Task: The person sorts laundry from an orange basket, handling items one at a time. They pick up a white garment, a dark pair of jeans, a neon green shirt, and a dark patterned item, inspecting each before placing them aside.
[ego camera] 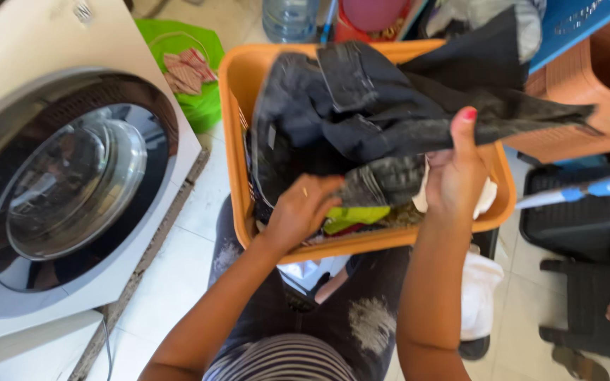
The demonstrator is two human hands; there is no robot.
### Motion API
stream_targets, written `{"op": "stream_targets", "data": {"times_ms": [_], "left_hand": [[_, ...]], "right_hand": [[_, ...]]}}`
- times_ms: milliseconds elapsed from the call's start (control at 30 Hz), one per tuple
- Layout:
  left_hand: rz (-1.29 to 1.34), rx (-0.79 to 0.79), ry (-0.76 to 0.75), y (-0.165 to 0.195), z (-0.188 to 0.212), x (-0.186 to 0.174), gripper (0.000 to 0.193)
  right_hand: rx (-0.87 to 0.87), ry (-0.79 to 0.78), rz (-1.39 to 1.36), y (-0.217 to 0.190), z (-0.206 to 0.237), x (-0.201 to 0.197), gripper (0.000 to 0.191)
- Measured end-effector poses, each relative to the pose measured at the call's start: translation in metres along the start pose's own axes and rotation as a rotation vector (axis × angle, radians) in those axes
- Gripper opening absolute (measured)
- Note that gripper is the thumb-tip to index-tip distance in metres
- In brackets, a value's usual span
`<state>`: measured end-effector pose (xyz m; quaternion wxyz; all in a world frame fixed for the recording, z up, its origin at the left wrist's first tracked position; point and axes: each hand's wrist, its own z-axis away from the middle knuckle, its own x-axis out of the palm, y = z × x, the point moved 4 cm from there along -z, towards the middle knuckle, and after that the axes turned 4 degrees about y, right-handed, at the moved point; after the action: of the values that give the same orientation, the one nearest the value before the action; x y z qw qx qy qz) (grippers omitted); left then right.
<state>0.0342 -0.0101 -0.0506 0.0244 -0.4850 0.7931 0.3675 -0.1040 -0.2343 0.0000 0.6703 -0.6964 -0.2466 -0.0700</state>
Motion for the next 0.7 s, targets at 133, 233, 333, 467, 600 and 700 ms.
{"op": "stream_targets", "data": {"times_ms": [133, 233, 333, 467, 600, 700], "left_hand": [[-0.056, 0.303, -0.098, 0.02, 0.014, 0.002, 0.03], [0.058, 0.293, -0.179, 0.033, 0.017, -0.002, 0.029], [0.092, 0.151, -0.197, 0.022, 0.011, -0.015, 0.03], [0.046, -0.273, 0.247, -0.027, 0.011, -0.049, 0.069], [0.663, -0.636, 0.402, -0.094, 0.022, -0.015, 0.095], [0.877, -1.054, 0.305, -0.129, 0.047, 0.034, 0.085]], "right_hand": [[0.016, -0.001, -0.313, 0.004, -0.025, -0.019, 0.041], [0.012, 0.074, -0.569, 0.002, -0.036, -0.031, 0.03], [0.096, 0.142, -0.47, 0.002, -0.024, -0.026, 0.032], [0.094, -0.076, -0.391, -0.018, 0.019, 0.013, 0.035], [0.081, -0.186, -0.361, -0.058, 0.057, 0.042, 0.041], [0.146, -0.22, -0.443, -0.069, 0.055, 0.051, 0.051]]}}
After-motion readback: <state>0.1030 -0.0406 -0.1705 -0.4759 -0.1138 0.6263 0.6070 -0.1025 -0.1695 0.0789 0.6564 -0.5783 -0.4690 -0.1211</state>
